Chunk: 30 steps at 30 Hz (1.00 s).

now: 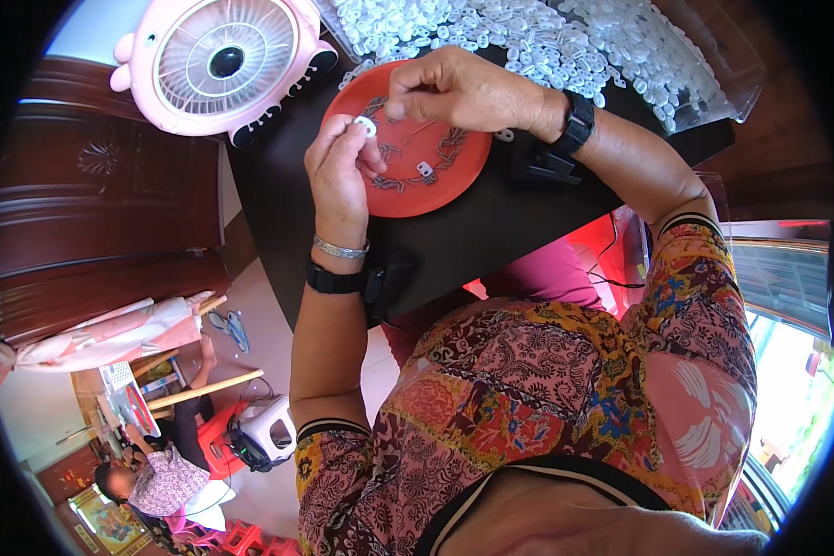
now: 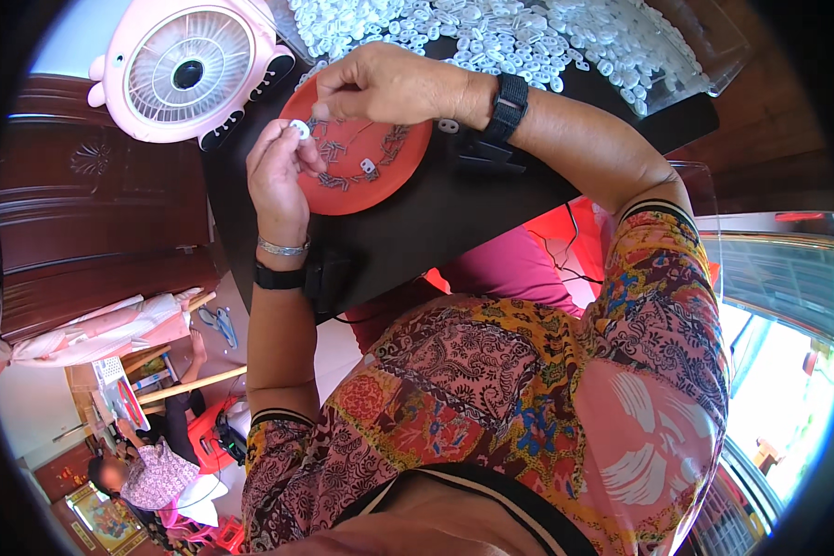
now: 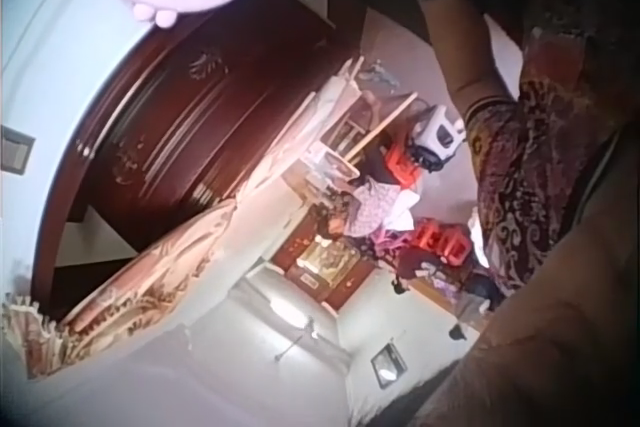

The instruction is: Assembling small white plastic components at a desk.

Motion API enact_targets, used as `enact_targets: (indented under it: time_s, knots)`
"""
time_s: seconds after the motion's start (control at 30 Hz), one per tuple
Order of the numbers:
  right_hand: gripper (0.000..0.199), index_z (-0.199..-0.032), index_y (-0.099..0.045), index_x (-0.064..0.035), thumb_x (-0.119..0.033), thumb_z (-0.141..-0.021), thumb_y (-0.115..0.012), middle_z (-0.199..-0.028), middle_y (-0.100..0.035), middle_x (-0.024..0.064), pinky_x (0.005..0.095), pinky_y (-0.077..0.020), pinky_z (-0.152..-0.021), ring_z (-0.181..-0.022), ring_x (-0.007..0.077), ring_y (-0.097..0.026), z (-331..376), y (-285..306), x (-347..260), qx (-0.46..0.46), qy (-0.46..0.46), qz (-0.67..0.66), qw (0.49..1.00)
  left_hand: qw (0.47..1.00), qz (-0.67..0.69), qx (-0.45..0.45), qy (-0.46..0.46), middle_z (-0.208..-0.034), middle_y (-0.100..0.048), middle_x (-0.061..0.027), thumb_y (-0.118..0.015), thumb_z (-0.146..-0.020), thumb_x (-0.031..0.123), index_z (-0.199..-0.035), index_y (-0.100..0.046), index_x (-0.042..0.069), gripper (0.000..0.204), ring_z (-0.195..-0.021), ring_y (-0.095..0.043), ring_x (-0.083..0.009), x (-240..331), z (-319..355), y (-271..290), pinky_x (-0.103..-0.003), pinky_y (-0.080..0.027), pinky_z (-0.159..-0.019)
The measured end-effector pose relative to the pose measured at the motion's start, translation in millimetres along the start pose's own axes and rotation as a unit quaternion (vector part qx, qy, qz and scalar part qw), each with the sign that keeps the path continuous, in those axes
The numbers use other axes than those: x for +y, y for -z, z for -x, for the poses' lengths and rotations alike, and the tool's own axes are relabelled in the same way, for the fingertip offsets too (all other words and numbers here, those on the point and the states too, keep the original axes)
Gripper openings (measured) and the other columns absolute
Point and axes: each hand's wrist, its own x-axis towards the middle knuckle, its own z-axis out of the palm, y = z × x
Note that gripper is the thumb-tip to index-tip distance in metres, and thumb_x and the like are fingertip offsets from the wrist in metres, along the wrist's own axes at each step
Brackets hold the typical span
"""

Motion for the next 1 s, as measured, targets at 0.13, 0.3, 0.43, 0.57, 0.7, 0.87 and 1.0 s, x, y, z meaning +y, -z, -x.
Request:
enact_targets:
  time_s: [0.13,0.3,0.43,0.57,0.7,0.87,1.0]
  knots:
    - [0.042,-0.074,-0.056,-0.0009,-0.038,-0.095,-0.052,-0.059,-0.048,0.0005,0.0239,-0.0384,-0.053,-0.056,0.0071,-0.042,-3,4,-7,0.006,-0.035,0.048,0.998,0.998,-0.070,0.011,-0.004,-0.069,-0.056,-0.0012,-0.048,-0.093,0.024,-0.096,-0.060,0.001,0.026,-0.060,-0.051,-0.0082,5,1,-8,-0.021,-0.039,-0.055]
    - [0.017,-0.077,-0.060,-0.0016,-0.017,-0.085,-0.061,-0.065,-0.058,0.0111,0.0338,-0.0435,-0.055,-0.059,0.0235,-0.058,0,7,-1,-0.027,0.014,0.193,0.981,0.976,-0.201,-0.065,-0.053,-0.063,-0.052,0.0019,-0.055,-0.088,0.014,-0.085,-0.060,-0.001,0.016,-0.058,-0.049,-0.0066,8,3,-3,-0.023,-0.039,-0.053]
    - [0.007,-0.079,-0.061,-0.0023,-0.007,-0.076,-0.065,-0.073,-0.058,0.0091,0.0334,-0.0452,-0.060,-0.066,0.0253,-0.059,3,3,0,-0.152,0.036,0.117,0.981,0.991,-0.126,0.003,-0.045,-0.063,-0.052,0.0011,-0.054,-0.088,0.012,-0.082,-0.061,0.000,0.015,-0.056,-0.047,-0.0057,15,1,4,-0.020,-0.038,-0.052]
    - [0.006,-0.076,-0.060,-0.0032,-0.005,-0.074,-0.065,-0.076,-0.058,0.0074,0.0348,-0.0466,-0.063,-0.073,0.0257,-0.059,5,-7,4,-0.182,0.101,0.122,0.970,0.997,-0.076,0.022,-0.021,-0.062,-0.052,0.0006,-0.053,-0.089,0.014,-0.082,-0.061,0.001,0.017,-0.055,-0.048,-0.0062,11,-3,10,-0.019,-0.037,-0.051]
    - [0.009,-0.070,-0.057,-0.0040,-0.005,-0.073,-0.065,-0.076,-0.056,0.0070,0.0377,-0.0478,-0.065,-0.079,0.0276,-0.058,7,-16,11,-0.205,0.174,0.164,0.949,0.996,-0.082,0.022,-0.013,-0.062,-0.053,0.0003,-0.053,-0.089,0.016,-0.082,-0.061,0.001,0.018,-0.055,-0.048,-0.0065,9,-4,9,-0.019,-0.037,-0.050]
    - [0.011,-0.070,-0.055,-0.0031,-0.004,-0.073,-0.065,-0.075,-0.054,0.0077,0.0389,-0.0468,-0.063,-0.078,0.0286,-0.057,6,-19,13,-0.215,0.160,0.174,0.948,0.997,-0.076,0.021,-0.016,-0.062,-0.053,0.0004,-0.053,-0.089,0.016,-0.081,-0.061,0.001,0.018,-0.054,-0.049,-0.0067,9,-5,10,-0.020,-0.037,-0.051]
    - [0.011,-0.072,-0.054,-0.0010,-0.003,-0.071,-0.066,-0.074,-0.056,0.0095,0.0371,-0.0460,-0.062,-0.072,0.0294,-0.058,5,-15,13,-0.227,0.084,0.135,0.961,0.997,-0.069,0.016,-0.018,-0.062,-0.053,0.0002,-0.053,-0.089,0.015,-0.080,-0.061,0.001,0.018,-0.054,-0.049,-0.0068,8,-5,10,-0.020,-0.037,-0.051]
